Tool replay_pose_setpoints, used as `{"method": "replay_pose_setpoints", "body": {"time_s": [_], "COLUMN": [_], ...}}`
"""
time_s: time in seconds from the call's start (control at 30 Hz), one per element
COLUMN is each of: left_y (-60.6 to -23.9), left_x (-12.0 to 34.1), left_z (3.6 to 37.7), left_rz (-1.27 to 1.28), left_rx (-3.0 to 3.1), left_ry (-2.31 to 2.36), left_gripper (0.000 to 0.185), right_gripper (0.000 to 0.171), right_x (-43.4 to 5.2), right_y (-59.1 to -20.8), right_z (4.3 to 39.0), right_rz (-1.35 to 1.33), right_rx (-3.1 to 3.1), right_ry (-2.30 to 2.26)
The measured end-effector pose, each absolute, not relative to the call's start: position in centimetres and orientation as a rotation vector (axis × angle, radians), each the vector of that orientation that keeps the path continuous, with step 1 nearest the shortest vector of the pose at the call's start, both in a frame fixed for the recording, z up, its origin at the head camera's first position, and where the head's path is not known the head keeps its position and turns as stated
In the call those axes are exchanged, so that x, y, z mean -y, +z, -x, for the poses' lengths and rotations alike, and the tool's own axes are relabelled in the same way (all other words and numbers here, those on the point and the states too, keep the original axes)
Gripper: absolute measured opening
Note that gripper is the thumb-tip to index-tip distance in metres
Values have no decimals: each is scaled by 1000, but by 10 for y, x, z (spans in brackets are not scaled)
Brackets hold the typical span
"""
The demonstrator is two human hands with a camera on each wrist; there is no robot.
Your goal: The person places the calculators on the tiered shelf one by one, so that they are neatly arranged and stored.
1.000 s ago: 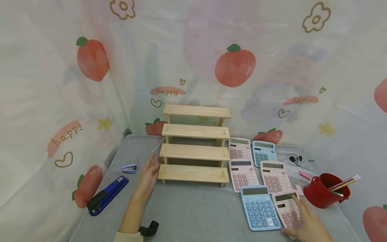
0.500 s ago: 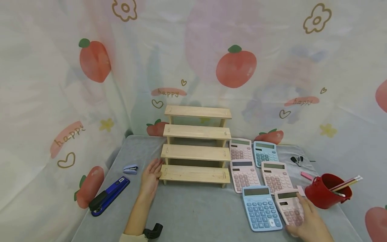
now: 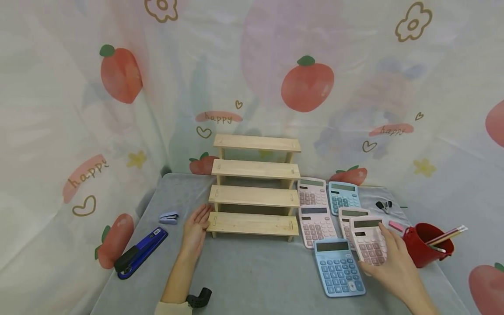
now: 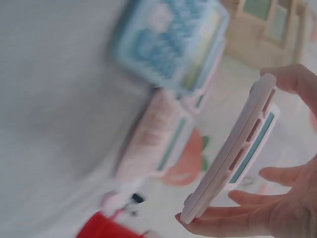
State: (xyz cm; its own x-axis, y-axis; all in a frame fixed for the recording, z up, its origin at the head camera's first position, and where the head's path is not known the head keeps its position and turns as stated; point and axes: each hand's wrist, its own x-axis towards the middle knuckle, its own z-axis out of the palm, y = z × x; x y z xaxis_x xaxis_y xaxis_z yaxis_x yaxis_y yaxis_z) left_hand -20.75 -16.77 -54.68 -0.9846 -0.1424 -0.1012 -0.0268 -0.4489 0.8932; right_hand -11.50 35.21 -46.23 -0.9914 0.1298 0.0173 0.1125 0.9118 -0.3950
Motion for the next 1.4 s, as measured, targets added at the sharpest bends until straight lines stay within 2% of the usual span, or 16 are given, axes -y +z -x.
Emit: {"method": "replay_pose_setpoints", "body": {"time_s": [0.47, 0.73, 1.13, 1.4], "left_y": [-548, -547, -547, -548], "left_x": [166, 163, 166, 169], "left_z": [210, 212, 212, 206], "left_rz": [-192, -186, -206, -221], "left_rx": [1596, 1578, 1608, 1640], "left_ry": [-2598, -2602, -2597, -2598], "left_gripper": [70, 70, 70, 69], "right_gripper": [120, 115, 112, 107], "right_x": [-275, -228, -138, -74], "right_y": [-387, -348, -318, -319], "right_z": [161, 202, 269, 303], "right_rz": [-214, -289, -342, -347], "right_rx": [2763, 2736, 2722, 2719], "right_ry": [719, 723, 755, 828]}}
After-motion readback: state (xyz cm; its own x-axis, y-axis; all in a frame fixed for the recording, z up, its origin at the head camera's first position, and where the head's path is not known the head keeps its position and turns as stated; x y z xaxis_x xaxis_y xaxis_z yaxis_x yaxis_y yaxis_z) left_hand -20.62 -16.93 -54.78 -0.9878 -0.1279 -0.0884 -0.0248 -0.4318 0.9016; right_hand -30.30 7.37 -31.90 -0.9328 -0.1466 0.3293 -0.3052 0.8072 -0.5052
